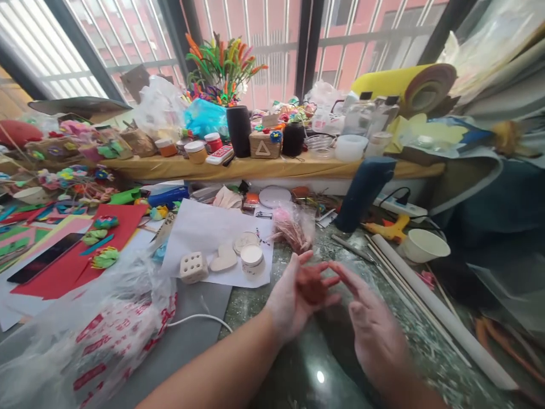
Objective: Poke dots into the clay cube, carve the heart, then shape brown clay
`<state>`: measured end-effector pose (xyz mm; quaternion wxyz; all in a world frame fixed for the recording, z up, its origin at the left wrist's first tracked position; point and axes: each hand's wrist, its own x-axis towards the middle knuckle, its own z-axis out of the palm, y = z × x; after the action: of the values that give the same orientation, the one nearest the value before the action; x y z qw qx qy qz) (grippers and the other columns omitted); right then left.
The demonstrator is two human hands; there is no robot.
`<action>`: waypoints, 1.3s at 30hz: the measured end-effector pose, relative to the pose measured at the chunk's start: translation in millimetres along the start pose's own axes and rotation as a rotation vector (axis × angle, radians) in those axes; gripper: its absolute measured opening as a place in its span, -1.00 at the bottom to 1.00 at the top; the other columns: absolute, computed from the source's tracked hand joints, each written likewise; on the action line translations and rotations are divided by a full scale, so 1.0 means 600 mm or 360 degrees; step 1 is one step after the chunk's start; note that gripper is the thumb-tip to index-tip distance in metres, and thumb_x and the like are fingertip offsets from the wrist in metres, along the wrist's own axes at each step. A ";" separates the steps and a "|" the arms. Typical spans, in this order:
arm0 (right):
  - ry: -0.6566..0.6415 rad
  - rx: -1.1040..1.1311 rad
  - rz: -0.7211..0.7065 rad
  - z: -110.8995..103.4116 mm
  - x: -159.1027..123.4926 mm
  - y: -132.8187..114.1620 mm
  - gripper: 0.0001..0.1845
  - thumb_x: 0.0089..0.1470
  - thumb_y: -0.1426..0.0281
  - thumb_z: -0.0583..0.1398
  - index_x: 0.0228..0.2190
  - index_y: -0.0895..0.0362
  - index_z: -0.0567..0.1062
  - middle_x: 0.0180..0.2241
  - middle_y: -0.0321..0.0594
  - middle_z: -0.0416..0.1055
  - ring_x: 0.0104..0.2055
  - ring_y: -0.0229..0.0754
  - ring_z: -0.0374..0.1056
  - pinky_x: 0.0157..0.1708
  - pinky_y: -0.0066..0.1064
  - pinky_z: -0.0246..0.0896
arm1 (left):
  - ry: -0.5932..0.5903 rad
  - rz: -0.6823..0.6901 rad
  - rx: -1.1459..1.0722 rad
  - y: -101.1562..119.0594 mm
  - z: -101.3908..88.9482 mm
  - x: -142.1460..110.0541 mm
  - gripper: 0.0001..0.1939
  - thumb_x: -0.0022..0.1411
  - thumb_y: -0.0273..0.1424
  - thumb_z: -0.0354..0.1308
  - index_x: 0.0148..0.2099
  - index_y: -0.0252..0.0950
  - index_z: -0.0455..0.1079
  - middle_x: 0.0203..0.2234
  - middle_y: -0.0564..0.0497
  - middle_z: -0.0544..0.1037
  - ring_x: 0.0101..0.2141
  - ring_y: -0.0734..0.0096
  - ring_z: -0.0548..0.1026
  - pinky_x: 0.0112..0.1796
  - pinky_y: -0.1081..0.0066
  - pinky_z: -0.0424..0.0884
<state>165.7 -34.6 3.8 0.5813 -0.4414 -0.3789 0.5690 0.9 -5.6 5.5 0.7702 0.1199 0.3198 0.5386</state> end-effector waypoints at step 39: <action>0.0141 0.0202 -0.0066 0.006 0.039 0.007 -0.53 0.30 -0.02 0.12 -0.08 0.05 0.60 0.05 -0.04 0.55 0.13 0.10 0.43 0.23 0.10 0.21 | 0.0327 0.0267 0.0425 0.022 0.016 -0.009 -0.50 0.04 0.00 0.45 -0.25 -0.28 0.39 -0.55 0.11 0.49 -0.64 0.54 0.42 -0.68 0.60 0.21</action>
<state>162.7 -11.2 -0.3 0.6360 -0.4204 -0.3249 0.5596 -4.1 -3.8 21.8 0.6631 0.1917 0.4544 0.5631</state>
